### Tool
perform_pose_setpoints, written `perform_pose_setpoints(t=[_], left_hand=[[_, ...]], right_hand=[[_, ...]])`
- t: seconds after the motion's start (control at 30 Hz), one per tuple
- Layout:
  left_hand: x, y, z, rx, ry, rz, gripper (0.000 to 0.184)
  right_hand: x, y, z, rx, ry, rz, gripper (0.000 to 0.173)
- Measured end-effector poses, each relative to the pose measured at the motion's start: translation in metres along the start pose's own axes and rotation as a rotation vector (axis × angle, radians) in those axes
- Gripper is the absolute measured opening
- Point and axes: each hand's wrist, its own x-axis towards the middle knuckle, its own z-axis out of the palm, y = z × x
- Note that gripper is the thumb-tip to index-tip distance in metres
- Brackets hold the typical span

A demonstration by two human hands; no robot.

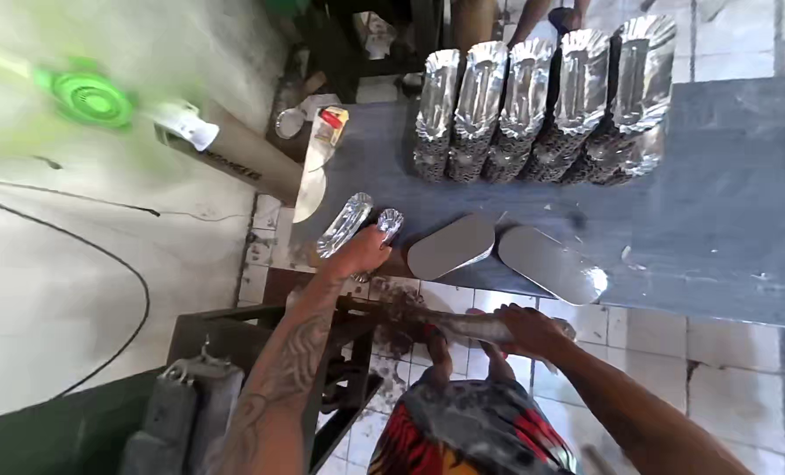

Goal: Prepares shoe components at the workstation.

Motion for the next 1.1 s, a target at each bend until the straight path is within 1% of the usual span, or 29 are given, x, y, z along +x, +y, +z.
perform_pose_setpoints(t=[0.07, 0.13, 0.27, 0.37, 0.4, 0.43, 0.47, 0.5, 0.53, 0.57, 0.6, 0.63, 0.67, 0.7, 0.73, 0.77, 0.83, 0.9, 0.93, 1.0, 1.07, 1.1], left_hand=[[0.012, -0.01, 0.009, 0.009, -0.015, -0.005, 0.043], [0.018, -0.013, 0.01, -0.035, -0.007, -0.021, 0.048], [0.017, -0.013, 0.011, -0.155, 0.021, 0.02, 0.037], [0.007, -0.002, 0.003, -0.19, 0.046, 0.019, 0.034], [0.009, -0.005, 0.006, -0.184, 0.064, 0.047, 0.034], [0.012, -0.011, 0.012, -0.183, 0.096, 0.093, 0.035], [0.016, -0.014, 0.016, -0.17, 0.113, 0.129, 0.036], [0.021, -0.014, 0.018, -0.149, 0.112, 0.143, 0.037], [0.025, -0.013, 0.018, -0.129, 0.108, 0.143, 0.036], [0.028, -0.012, 0.017, -0.106, 0.099, 0.133, 0.035], [0.028, -0.011, 0.015, -0.079, 0.095, 0.124, 0.034], [0.025, -0.009, 0.014, -0.064, 0.104, 0.119, 0.037], [0.018, -0.005, 0.013, -0.057, 0.129, 0.119, 0.043], [0.01, 0.004, 0.01, -0.054, 0.166, 0.12, 0.048], [0.001, 0.019, 0.009, -0.048, 0.21, 0.116, 0.052], [-0.007, 0.041, 0.008, -0.038, 0.242, 0.105, 0.053], [-0.014, 0.096, 0.015, -0.053, 0.242, 0.097, 0.055], [-0.001, 0.14, 0.033, -0.101, 0.207, 0.125, 0.055], [0.011, 0.148, 0.041, -0.132, 0.165, 0.151, 0.052], [0.032, 0.141, 0.046, -0.182, 0.073, 0.24, 0.041], [0.045, 0.124, 0.035, -0.288, -0.093, 0.347, 0.037], [0.054, 0.119, 0.028, -0.325, -0.199, 0.377, 0.04]], right_hand=[[0.008, 0.012, 0.013, 0.028, 0.027, 0.012, 0.09], [0.013, 0.021, 0.01, 0.039, 0.04, 0.02, 0.089], [0.003, 0.003, 0.007, 0.046, 0.082, -0.002, 0.084], [-0.006, -0.013, 0.005, 0.104, 0.11, 0.071, 0.086], [-0.009, -0.019, 0.002, 0.195, 0.123, 0.117, 0.08], [-0.016, -0.03, -0.004, 0.323, 0.151, 0.151, 0.071], [-0.027, -0.043, -0.016, 0.451, 0.222, 0.143, 0.061], [-0.04, -0.055, -0.03, 0.561, 0.352, 0.086, 0.056], [-0.051, -0.064, -0.047, 0.595, 0.5, 0.031, 0.054], [-0.058, -0.067, -0.061, 0.525, 0.672, -0.005, 0.052], [-0.06, -0.061, -0.075, 0.375, 0.835, -0.024, 0.049], [-0.058, -0.049, -0.087, 0.201, 0.952, -0.036, 0.05], [-0.052, -0.031, -0.097, 0.046, 1.003, -0.045, 0.054], [-0.046, -0.014, -0.105, -0.058, 0.989, -0.046, 0.059], [-0.04, 0.001, -0.108, -0.098, 0.934, -0.047, 0.06], [-0.036, 0.012, -0.107, -0.098, 0.886, -0.074, 0.057], [-0.037, 0.022, -0.108, -0.003, 0.855, -0.161, 0.044], [-0.043, 0.024, -0.115, 0.175, 0.811, -0.215, 0.043], [-0.046, 0.024, -0.118, 0.235, 0.785, -0.226, 0.043], [-0.046, 0.029, -0.122, 0.257, 0.773, -0.265, 0.043], [-0.045, 0.032, -0.12, 0.27, 0.774, -0.292, 0.044], [-0.045, 0.033, -0.12, 0.282, 0.774, -0.299, 0.045]])
